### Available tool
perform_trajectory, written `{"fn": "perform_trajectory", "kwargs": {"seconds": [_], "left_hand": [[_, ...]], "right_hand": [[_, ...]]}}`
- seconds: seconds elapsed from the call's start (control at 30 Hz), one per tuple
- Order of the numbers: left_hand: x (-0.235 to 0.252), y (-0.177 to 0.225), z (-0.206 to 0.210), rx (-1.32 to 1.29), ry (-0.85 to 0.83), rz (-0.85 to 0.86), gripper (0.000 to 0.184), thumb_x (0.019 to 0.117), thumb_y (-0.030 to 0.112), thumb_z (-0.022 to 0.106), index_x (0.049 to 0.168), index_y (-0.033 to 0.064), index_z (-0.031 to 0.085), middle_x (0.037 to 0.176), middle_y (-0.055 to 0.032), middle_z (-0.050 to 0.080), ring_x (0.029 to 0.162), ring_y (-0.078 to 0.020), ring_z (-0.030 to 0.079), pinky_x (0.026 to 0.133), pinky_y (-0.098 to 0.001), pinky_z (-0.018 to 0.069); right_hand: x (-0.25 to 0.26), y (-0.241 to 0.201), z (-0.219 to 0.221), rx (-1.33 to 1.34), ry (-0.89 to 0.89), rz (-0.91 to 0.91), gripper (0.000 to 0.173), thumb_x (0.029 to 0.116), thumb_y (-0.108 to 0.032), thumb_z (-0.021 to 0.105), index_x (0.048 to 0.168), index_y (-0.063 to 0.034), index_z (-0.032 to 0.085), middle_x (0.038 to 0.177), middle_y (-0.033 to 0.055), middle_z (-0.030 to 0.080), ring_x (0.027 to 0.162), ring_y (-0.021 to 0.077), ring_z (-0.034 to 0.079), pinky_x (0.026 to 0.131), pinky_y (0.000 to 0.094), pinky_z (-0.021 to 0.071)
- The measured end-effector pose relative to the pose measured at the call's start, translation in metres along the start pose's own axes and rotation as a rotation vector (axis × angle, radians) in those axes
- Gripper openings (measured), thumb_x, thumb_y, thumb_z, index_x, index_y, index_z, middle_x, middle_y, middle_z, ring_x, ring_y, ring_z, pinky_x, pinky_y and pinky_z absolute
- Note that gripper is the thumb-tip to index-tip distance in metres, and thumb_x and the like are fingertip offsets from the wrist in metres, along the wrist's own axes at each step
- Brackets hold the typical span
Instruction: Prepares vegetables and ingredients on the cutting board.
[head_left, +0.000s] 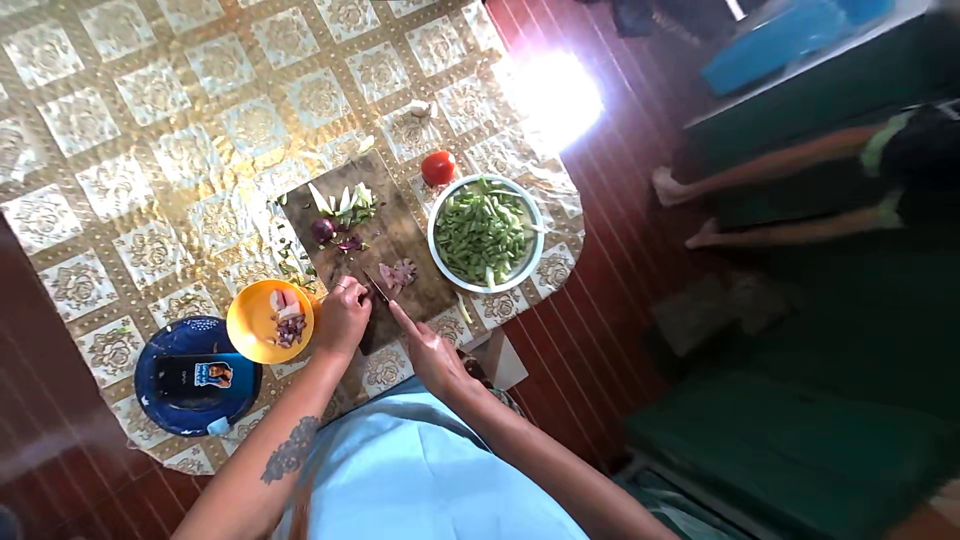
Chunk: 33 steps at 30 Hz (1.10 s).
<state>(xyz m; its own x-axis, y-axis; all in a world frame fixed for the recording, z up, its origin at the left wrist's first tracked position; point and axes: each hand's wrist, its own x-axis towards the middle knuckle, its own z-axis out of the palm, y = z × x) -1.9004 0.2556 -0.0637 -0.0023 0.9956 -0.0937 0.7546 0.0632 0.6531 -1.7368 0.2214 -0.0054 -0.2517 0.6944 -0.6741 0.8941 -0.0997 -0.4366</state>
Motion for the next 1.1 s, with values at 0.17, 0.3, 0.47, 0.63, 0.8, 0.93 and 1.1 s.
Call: {"fn": "perform_trajectory", "kwargs": {"seconds": [0.17,0.3,0.47,0.63,0.8,0.93,1.1], "left_hand": [[0.001,-0.001,0.0,0.026,-0.007,0.047,0.007,0.0886,0.0,0.072,0.089,-0.0066,0.073,0.108,-0.0225,0.071,0.095,-0.0369,0.072,0.083,-0.0523,0.059],[0.0,-0.003,-0.001,-0.018,-0.01,-0.017,0.011,0.0895,0.001,0.07,0.096,-0.0068,0.074,0.113,-0.023,0.07,0.1,-0.0365,0.071,0.088,-0.0512,0.0577],[-0.007,-0.004,-0.003,-0.061,0.005,-0.003,0.013,0.0923,-0.001,0.066,0.1,-0.0059,0.076,0.116,-0.0242,0.069,0.104,-0.0367,0.07,0.092,-0.0495,0.0569],[-0.007,-0.005,-0.001,-0.045,0.053,-0.01,0.009,0.0885,-0.004,0.069,0.095,-0.0058,0.075,0.111,-0.0218,0.072,0.1,-0.0352,0.072,0.088,-0.05,0.058],[-0.003,0.0,-0.006,-0.022,-0.014,-0.041,0.009,0.0868,-0.005,0.069,0.093,-0.0065,0.075,0.113,-0.022,0.071,0.101,-0.036,0.072,0.089,-0.0507,0.0579],[-0.002,-0.002,-0.005,-0.038,-0.003,-0.041,0.008,0.0878,-0.004,0.069,0.092,-0.0054,0.075,0.112,-0.0207,0.072,0.099,-0.0346,0.072,0.087,-0.0501,0.0581],[-0.002,-0.003,-0.004,-0.01,-0.008,-0.007,0.005,0.088,-0.004,0.07,0.09,-0.0063,0.074,0.111,-0.0222,0.071,0.098,-0.0357,0.072,0.086,-0.0506,0.0586]], "right_hand": [[0.024,-0.021,-0.007,-0.059,-0.064,0.037,0.073,0.1072,-0.003,0.036,0.166,-0.0337,0.007,0.138,0.0274,0.056,0.099,0.0427,0.07,0.089,0.0541,0.0554],[0.007,0.002,0.01,-0.073,-0.022,0.016,0.069,0.1074,-0.006,0.035,0.166,-0.0347,0.014,0.135,0.0255,0.059,0.094,0.0422,0.07,0.084,0.0551,0.0565],[-0.002,0.007,0.001,0.001,0.078,-0.024,0.062,0.107,-0.006,0.035,0.164,-0.0274,0.025,0.125,0.023,0.065,0.093,0.0404,0.071,0.083,0.0536,0.0568],[-0.003,0.001,0.004,-0.028,0.021,-0.009,0.065,0.1067,-0.006,0.035,0.165,-0.0303,0.022,0.129,0.0229,0.064,0.094,0.0407,0.071,0.083,0.0537,0.0564],[-0.003,0.003,0.003,-0.034,0.011,-0.014,0.066,0.1061,-0.005,0.036,0.165,-0.031,0.022,0.128,0.0224,0.064,0.092,0.0399,0.071,0.082,0.0535,0.0569],[-0.005,0.006,0.003,-0.046,0.003,-0.031,0.066,0.1052,-0.004,0.037,0.165,-0.0283,0.023,0.128,0.0246,0.064,0.091,0.0409,0.071,0.082,0.054,0.0568],[0.023,-0.014,0.002,0.003,-0.023,-0.048,0.066,0.1076,-0.006,0.036,0.166,-0.0297,0.018,0.13,0.0261,0.062,0.098,0.0424,0.07,0.088,0.0549,0.0557]]}}
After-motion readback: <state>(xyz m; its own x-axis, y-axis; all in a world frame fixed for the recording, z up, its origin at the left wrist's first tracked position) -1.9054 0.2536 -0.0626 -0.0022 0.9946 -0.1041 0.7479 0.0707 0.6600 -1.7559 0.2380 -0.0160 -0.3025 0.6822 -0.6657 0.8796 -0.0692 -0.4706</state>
